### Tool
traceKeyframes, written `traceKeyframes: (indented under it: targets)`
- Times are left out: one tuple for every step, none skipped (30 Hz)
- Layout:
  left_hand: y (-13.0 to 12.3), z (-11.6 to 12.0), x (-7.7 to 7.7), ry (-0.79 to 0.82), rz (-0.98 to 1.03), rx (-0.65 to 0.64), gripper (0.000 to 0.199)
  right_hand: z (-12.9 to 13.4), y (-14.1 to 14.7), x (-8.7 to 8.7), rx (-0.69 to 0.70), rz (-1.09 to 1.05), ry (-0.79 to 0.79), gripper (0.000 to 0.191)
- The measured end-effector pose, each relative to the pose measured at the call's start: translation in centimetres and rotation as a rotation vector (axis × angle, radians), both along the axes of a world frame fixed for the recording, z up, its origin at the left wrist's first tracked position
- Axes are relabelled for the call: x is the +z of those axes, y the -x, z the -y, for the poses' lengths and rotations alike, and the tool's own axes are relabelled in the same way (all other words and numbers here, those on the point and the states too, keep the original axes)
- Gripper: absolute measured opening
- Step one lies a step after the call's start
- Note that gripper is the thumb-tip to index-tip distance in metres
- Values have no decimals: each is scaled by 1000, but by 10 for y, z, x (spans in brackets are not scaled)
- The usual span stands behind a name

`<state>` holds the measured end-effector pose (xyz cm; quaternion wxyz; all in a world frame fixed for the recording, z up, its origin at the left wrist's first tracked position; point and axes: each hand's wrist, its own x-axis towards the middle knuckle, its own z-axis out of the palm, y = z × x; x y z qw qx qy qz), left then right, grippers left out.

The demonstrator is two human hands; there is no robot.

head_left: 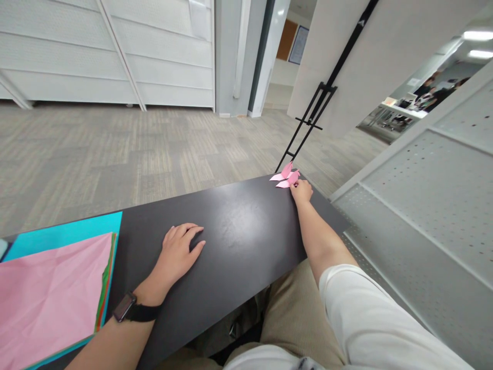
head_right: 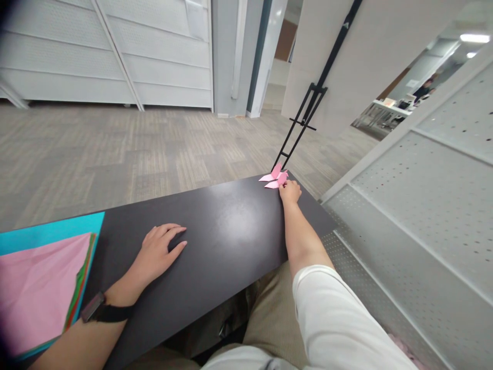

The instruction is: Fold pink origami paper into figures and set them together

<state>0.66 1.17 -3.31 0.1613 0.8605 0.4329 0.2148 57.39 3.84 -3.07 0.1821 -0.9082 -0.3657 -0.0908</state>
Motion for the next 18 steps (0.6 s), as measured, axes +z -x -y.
traceKeyframes:
  targets:
    - [0,0,0,-1,0,0,36,-1,0,0,3,4,4,29]
    - [0,0,0,-3,0,-1,36,-1,0,0,7,6,8,29]
    - [0,0,0,-6,-2,-4,36,-2,0,0,10,9,12,29]
    - [0,1,0,-9,-2,-5,36,-2,0,0,14,11,16,29]
    - [-1,1,1,-12,-3,-6,36,-2,0,0,18,13,20,30]
    - [-1,1,1,-13,-4,-5,36,-3,1,0,24,16,23,30]
    - [-1,1,2,-14,-6,-4,36,-3,1,0,29,18,25,30]
    - [-1,1,2,-14,-8,-4,36,-3,1,0,34,20,27,30]
    - [-1,1,2,-14,-9,-4,36,-4,1,-1,38,23,28,30]
    - [-1,1,2,-15,-10,-4,36,-4,1,-1,40,25,28,31]
    - [-1,1,2,-17,-10,-7,36,-4,1,-2,41,27,28,31]
    - [-1,1,2,-19,-9,-10,37,-4,1,-2,42,29,26,31]
    - [0,1,2,-21,-9,-14,37,-4,1,-2,44,31,24,31]
    - [0,1,2,-22,-9,-16,37,-4,1,-2,45,33,22,31]
    - [0,1,1,-22,-9,-17,37,-4,1,-2,48,35,19,30]
    - [0,1,2,-21,-10,-18,37,-4,1,-2,51,36,15,30]
    - [0,1,2,-19,-10,-20,36,-4,1,-3,54,37,11,30]
    - [0,1,2,-17,-10,-20,36,-3,1,-3,58,38,7,30]
